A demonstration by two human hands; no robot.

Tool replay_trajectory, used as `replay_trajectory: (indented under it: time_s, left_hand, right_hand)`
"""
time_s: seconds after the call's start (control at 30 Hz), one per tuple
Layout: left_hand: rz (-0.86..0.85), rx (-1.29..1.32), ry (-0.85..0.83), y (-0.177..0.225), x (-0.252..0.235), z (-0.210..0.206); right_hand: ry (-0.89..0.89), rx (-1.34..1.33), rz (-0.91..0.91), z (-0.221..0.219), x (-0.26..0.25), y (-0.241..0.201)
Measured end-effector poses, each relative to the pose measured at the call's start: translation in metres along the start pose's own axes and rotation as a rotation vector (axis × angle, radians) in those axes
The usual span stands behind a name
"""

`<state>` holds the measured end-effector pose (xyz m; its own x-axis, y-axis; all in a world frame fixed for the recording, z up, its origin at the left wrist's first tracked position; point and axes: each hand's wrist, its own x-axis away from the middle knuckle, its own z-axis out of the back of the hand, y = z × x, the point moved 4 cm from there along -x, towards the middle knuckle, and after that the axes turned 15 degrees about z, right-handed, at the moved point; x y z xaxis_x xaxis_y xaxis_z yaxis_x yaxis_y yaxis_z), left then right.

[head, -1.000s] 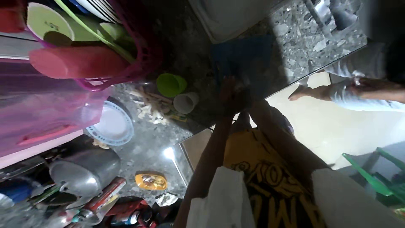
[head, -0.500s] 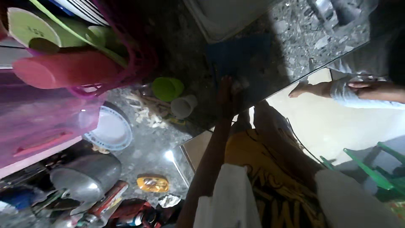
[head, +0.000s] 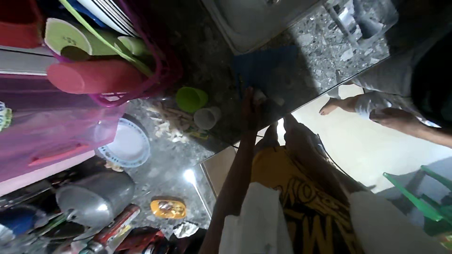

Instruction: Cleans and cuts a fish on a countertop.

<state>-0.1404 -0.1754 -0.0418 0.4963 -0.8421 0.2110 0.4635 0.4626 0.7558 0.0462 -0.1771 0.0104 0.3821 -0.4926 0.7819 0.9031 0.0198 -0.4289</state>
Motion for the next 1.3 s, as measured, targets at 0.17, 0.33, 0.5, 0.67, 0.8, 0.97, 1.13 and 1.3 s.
replay_trajectory:
  time_s: [0.17, 0.33, 0.5, 0.67, 0.8, 0.97, 1.13, 1.3]
  left_hand:
    - [0.083, -0.014, -0.05, 0.01, -0.004, 0.01]
    - [0.007, -0.064, 0.0, 0.012, -0.002, 0.003]
    - [0.012, -0.175, 0.009, 0.011, -0.002, 0.008]
    - [-0.095, -0.203, -0.059, 0.024, -0.01, 0.02]
    - [-0.303, -0.408, -0.213, 0.057, -0.022, 0.016]
    - [-0.555, -0.65, -0.525, 0.085, -0.028, -0.012]
    - [-0.567, -0.735, -0.654, 0.098, -0.046, -0.008]
    - [0.035, -0.364, -0.685, 0.103, -0.072, 0.009]
  right_hand:
    - [0.138, -0.046, 0.083, 0.014, -0.053, -0.032]
    - [0.12, -0.04, 0.149, 0.037, -0.052, -0.038]
    - [0.199, -0.078, 0.151, 0.059, -0.021, -0.022]
    - [0.403, -0.163, 0.117, 0.091, 0.012, 0.022]
    - [0.498, -0.168, 0.027, 0.117, 0.035, 0.049]
    - [0.527, -0.193, 0.08, 0.132, 0.044, 0.071]
    - [0.552, -0.199, 0.125, 0.148, 0.047, 0.074]
    - [0.457, -0.246, 0.12, 0.161, 0.038, 0.083]
